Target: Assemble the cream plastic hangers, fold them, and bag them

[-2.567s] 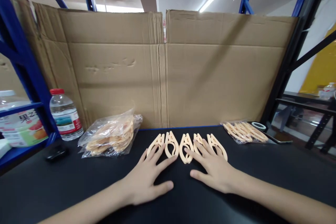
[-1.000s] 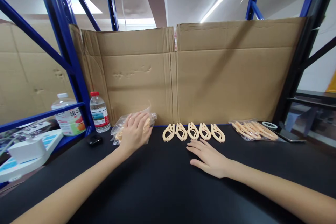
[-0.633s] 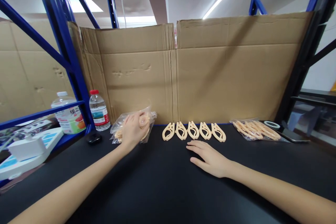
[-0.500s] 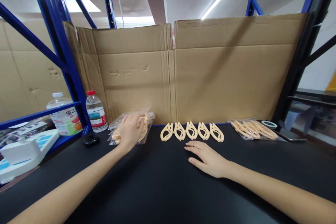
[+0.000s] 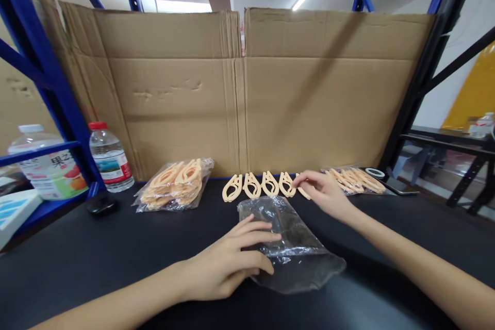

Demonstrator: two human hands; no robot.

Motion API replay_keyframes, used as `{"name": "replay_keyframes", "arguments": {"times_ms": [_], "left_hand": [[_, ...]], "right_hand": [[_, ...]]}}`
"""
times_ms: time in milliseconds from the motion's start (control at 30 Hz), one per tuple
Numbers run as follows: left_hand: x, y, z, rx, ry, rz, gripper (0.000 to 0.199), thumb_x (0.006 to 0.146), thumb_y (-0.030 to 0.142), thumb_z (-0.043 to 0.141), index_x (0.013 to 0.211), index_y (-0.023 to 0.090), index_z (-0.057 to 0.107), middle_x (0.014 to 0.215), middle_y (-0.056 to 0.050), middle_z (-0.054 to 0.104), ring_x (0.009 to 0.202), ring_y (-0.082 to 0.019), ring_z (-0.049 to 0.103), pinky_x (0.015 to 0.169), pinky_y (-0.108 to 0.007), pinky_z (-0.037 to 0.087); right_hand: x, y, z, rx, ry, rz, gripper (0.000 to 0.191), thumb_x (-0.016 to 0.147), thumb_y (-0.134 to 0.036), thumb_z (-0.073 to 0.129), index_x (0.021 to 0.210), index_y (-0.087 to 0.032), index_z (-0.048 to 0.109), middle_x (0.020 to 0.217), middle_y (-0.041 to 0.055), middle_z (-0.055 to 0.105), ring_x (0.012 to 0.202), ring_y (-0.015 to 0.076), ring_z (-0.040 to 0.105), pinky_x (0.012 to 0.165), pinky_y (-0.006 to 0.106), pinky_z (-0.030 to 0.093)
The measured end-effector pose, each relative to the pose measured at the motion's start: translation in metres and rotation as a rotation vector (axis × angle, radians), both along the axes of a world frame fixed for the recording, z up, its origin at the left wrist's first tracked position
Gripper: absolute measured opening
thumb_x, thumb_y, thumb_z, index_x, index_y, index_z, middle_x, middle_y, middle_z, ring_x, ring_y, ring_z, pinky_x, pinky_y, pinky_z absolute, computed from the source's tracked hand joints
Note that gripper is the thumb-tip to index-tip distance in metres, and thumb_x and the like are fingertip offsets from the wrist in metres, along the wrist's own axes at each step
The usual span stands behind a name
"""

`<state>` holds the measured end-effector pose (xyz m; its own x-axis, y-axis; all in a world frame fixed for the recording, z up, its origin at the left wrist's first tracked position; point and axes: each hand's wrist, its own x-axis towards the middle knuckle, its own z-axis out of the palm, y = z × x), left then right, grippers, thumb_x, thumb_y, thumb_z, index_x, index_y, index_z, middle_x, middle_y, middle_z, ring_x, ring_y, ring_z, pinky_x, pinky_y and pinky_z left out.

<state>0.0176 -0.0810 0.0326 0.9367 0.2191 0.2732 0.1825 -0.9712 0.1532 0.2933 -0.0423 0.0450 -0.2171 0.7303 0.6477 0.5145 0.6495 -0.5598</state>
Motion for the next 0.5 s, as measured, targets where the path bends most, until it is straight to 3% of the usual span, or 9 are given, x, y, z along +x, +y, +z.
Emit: {"name": "replay_keyframes", "arguments": {"times_ms": [100,233,367,500], "left_hand": [[-0.004,0.001,-0.007,0.034,-0.091,0.029,0.042,0.082,0.004,0.048,0.119,0.025,0.054,0.132,-0.009,0.049,0.128,-0.025,0.038,0.108,-0.047,0.032],[-0.007,0.004,-0.015,0.151,-0.215,0.117,0.033,0.087,0.006,0.044,0.116,0.019,0.053,0.105,-0.01,0.058,0.097,-0.019,0.055,0.084,-0.031,0.049],[-0.006,0.004,-0.007,0.25,-0.1,0.051,0.026,0.093,0.009,0.034,0.108,0.016,0.055,0.089,-0.007,0.062,0.076,-0.015,0.056,0.069,-0.025,0.048],[-0.004,-0.001,0.008,0.344,0.094,-0.016,0.026,0.096,0.013,0.033,0.094,0.015,0.058,0.084,-0.007,0.064,0.072,-0.017,0.056,0.062,-0.026,0.046]], "right_hand": [[-0.014,-0.01,-0.01,-0.025,-0.306,0.193,0.026,0.091,-0.026,0.043,0.104,-0.019,0.065,0.109,0.0076,0.066,0.104,0.0194,0.059,0.094,0.038,0.045],[-0.029,-0.021,-0.022,-0.162,-0.604,0.341,0.049,0.092,-0.04,0.046,0.137,-0.021,0.044,0.149,0.0088,0.032,0.138,0.0231,0.025,0.113,0.043,0.022],[-0.03,-0.024,-0.028,-0.272,-0.703,0.348,0.058,0.091,-0.05,0.044,0.144,-0.028,0.031,0.154,0.0053,0.016,0.142,0.0275,0.008,0.114,0.05,0.01],[-0.029,-0.023,-0.031,-0.286,-0.746,0.379,0.06,0.092,-0.053,0.04,0.145,-0.03,0.026,0.154,0.0047,0.014,0.142,0.0284,0.005,0.113,0.053,0.006]]}}
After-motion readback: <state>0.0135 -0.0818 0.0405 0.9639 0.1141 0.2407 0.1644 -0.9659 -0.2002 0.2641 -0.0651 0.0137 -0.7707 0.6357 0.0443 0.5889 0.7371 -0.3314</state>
